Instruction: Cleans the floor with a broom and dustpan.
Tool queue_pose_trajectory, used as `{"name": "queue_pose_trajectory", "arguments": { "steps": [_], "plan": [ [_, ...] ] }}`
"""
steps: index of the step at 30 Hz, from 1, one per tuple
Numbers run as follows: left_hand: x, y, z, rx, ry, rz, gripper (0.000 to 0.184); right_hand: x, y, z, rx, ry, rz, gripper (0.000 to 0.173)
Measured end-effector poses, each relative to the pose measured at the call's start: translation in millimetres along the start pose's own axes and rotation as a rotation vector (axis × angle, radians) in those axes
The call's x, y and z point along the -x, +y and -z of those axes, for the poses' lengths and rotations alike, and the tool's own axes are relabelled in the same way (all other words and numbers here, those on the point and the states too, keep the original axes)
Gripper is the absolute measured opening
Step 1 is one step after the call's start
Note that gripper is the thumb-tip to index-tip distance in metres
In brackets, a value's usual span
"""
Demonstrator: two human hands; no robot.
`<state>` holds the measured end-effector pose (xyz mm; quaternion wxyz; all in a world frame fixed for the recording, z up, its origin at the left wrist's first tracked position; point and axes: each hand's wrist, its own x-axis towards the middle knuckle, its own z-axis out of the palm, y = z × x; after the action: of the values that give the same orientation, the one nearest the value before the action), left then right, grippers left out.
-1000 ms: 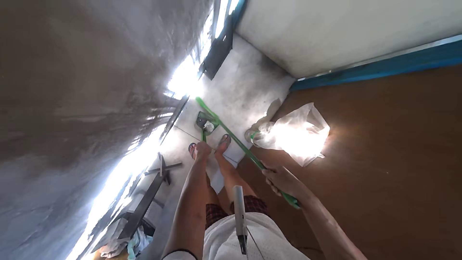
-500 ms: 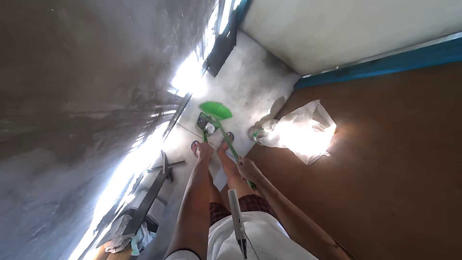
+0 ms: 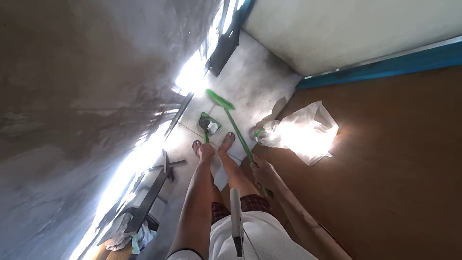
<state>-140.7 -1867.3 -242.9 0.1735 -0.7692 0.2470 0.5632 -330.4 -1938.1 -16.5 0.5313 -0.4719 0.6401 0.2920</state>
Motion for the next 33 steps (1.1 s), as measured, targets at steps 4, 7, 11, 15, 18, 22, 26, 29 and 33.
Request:
{"name": "queue_pose_trajectory", "arguments": {
  "steps": [4,7,11,15,18,22,26,29,33],
  "plan": [
    [0.1,-0.9,-2.7,0.003,0.011,0.001,0.050,-40.5,-10.1,-35.0,0.108,-0.004,0.031,0.045],
    [-1.5,-3.3,-4.7,0.018,0.016,0.022,0.052,-43.5,0.4,-50.6,0.105,-0.087,0.005,0.040],
    [-2.8,-8.4,-5.8,-0.001,0.029,0.021,0.056,-13.2,26.4,-29.9,-0.015,-0.218,-0.027,0.048],
    [-1.7,-22.5,-7.0,0.018,0.021,0.006,0.060,43.9,37.9,11.3,-0.146,-0.219,-0.069,0.052],
    [8.0,-30.3,-2.2,0.052,-0.002,0.004,0.059,61.9,32.5,20.6,-0.162,-0.136,-0.084,0.053],
    [42.7,-23.6,24.4,0.037,-0.108,-0.035,0.047,28.3,12.0,1.0,-0.043,-0.002,0.017,0.053],
    [32.0,-25.9,15.1,0.073,-0.078,0.030,0.043,-23.3,-15.5,-39.6,0.092,0.075,0.046,0.043],
    [17.0,-30.4,3.3,0.104,-0.023,0.040,0.048,-44.9,-17.9,-70.4,0.108,0.006,0.018,0.037],
    [4.0,-33.5,-4.5,0.086,0.021,0.023,0.079,-22.2,-4.0,-79.5,0.098,-0.120,0.016,0.042]
  ]
}}
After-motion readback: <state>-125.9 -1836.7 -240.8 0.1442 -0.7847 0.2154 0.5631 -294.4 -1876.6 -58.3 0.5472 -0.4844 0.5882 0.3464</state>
